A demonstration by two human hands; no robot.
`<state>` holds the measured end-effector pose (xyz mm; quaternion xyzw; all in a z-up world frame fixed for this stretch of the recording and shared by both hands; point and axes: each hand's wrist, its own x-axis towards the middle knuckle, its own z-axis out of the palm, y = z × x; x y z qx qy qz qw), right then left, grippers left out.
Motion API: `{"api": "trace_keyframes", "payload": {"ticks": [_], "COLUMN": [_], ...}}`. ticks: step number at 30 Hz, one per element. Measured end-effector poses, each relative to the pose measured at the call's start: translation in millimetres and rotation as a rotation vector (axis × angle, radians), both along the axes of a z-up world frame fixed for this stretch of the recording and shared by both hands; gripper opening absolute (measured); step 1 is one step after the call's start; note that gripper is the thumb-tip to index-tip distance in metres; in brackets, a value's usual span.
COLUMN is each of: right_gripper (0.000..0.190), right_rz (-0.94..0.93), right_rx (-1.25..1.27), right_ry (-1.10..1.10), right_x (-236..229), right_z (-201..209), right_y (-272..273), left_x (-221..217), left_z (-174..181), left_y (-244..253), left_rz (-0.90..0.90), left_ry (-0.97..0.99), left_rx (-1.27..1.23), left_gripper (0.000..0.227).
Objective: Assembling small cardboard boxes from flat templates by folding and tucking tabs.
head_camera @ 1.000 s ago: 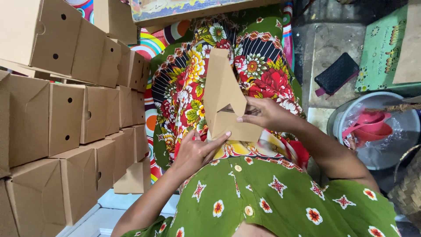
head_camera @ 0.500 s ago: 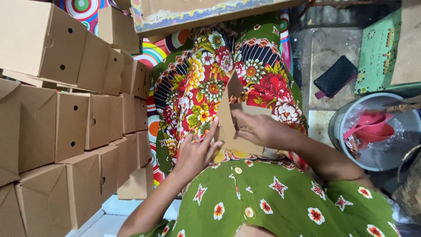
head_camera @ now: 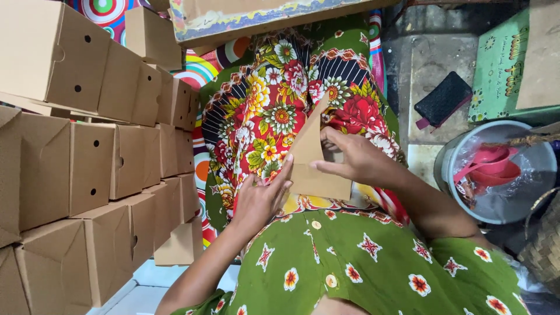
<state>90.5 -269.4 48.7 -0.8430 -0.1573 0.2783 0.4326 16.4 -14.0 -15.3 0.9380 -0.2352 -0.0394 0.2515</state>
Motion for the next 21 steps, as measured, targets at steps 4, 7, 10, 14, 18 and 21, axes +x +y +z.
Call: {"api": "trace_keyframes", "payload": {"ticks": [4,7,10,14,18,21], "right_gripper": [0.03,0.029,0.026,0.032,0.029,0.024], "right_rz": [-0.09,-0.046,0.065,0.029,0.003,-0.018], "right_rx": [0.053,0.064,0.038,-0.002,0.081,0.143], "right_ry": [0.033,0.076,0.006,0.037,0.005,0.08], "right_x": [-5,-7,-10,-9,-7,-7], "right_z": [-11,-3,10,26,7,19], "right_y": [1,3,7,12,0,3], "left_x": [0,1,0,0,3,2], "left_z": [9,7,16,14,12,8], "left_y": [0,-1,-4,-4,-7,-7], "left_rz": [0.002,0.002,0.0,-0.006,-0.034,-0.039], "left_ry": [0.04,0.082,0.064,0.112,0.106,0.101], "left_rx": [-0.009,-0.018,0.023,-0.003,0.004,0.015], "left_gripper": [0.053,0.054,0.055,0.054,0.054,0.055]}}
